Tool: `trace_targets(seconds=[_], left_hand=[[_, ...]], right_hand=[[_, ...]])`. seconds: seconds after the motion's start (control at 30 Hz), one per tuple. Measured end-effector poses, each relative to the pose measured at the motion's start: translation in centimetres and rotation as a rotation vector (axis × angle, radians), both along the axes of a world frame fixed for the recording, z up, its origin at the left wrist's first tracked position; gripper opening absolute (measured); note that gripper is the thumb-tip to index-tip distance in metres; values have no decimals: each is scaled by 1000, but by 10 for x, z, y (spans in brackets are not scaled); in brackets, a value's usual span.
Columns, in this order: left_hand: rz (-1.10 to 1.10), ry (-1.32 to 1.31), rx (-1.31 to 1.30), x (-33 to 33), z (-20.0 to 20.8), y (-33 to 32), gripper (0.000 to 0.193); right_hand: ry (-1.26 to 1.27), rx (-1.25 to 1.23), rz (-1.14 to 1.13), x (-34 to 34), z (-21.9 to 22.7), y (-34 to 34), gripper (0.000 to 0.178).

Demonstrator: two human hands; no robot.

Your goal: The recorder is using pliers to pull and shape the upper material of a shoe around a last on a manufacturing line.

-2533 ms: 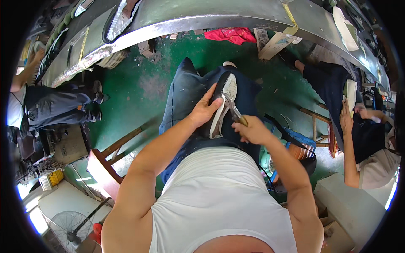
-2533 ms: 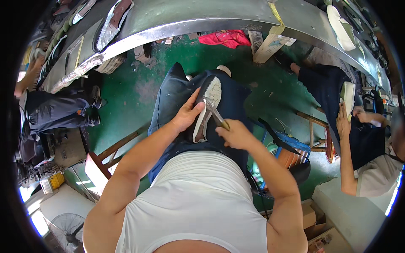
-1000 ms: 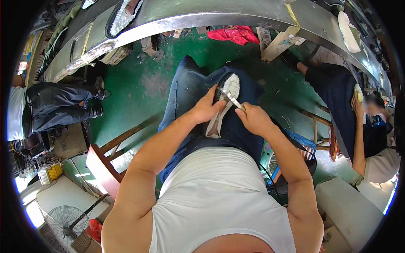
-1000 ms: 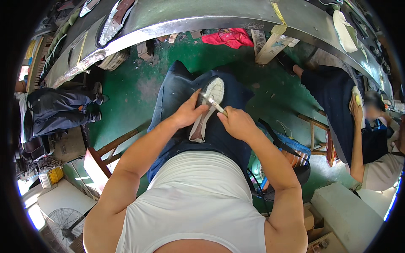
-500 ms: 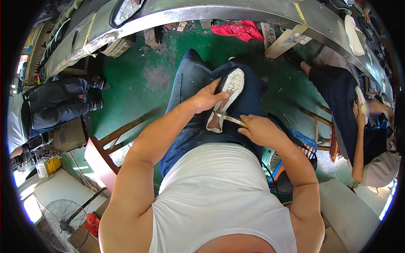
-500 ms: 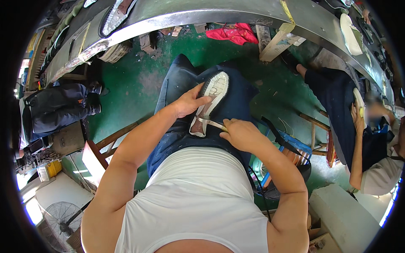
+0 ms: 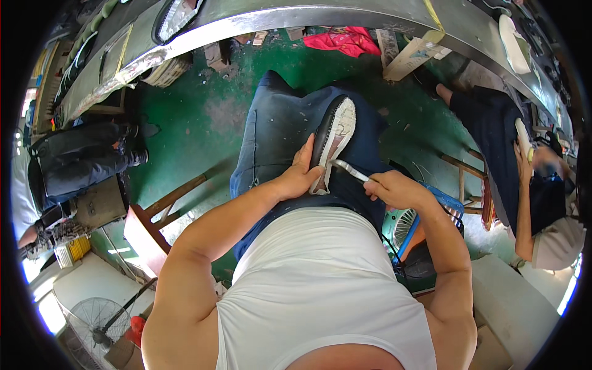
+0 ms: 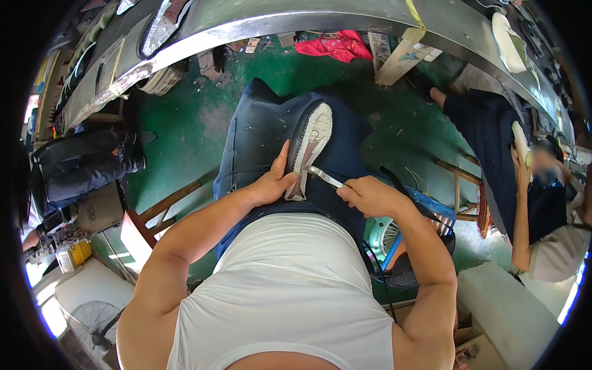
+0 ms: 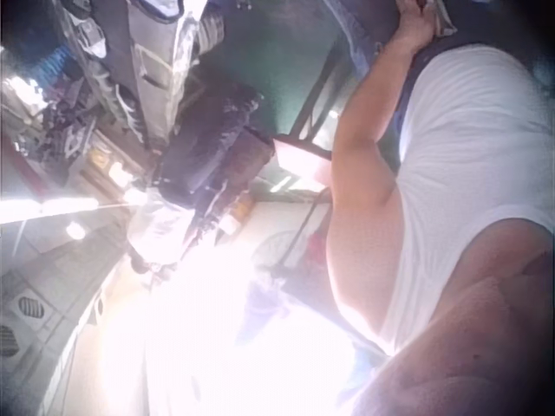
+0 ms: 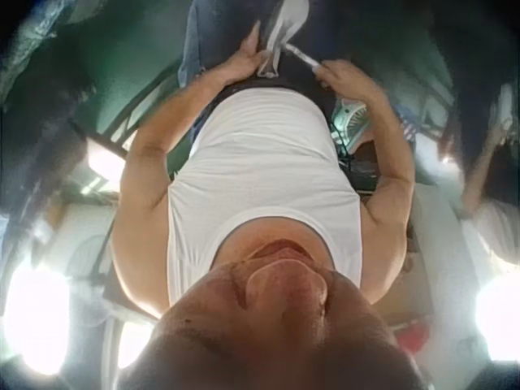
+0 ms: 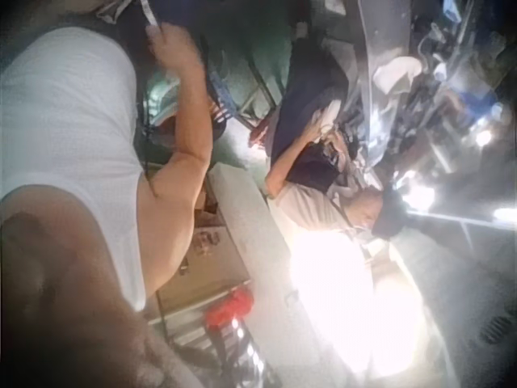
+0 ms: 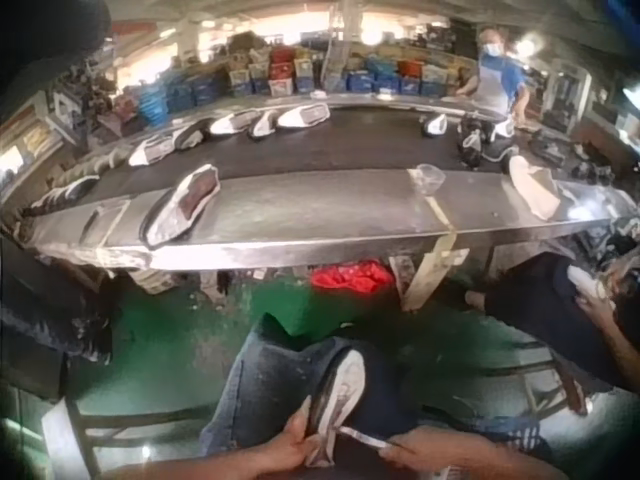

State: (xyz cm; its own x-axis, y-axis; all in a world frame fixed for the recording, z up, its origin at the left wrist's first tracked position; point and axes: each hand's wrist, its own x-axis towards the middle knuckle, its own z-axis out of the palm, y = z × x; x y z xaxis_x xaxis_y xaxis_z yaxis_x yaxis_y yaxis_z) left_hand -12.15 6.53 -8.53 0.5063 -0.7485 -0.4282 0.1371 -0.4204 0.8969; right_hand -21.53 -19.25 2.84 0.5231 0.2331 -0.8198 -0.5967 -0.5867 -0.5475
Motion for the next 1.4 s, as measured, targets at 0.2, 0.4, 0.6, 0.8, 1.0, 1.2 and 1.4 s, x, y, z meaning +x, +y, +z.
trace_targets(seconds=[0.2, 0.4, 0.6, 0.8, 1.0, 1.2, 1.4], left_hand=[[-28, -210, 122, -2, 9, -2, 100], [120, 139, -114, 31, 45, 20, 81], [342, 429, -555, 103, 156, 23, 71], [469, -22, -438, 298, 254, -78, 71], [371, -1117, 211, 475, 260, -187, 62], [-288, -1671, 891, 524, 179, -203, 36], [143, -1741, 485, 541, 209, -92, 49]], right_hand=[[-681, -273, 120, -13, -43, 33, 35], [-537, 82, -333, -26, -58, 9, 34], [-400, 317, -622, -38, -98, -2, 38], [-259, 388, -529, -14, -82, -15, 40], [-266, 496, -576, -8, -96, -18, 39], [-181, 535, -616, -9, -94, -25, 38], [-147, 556, -618, -4, -91, -31, 40]])
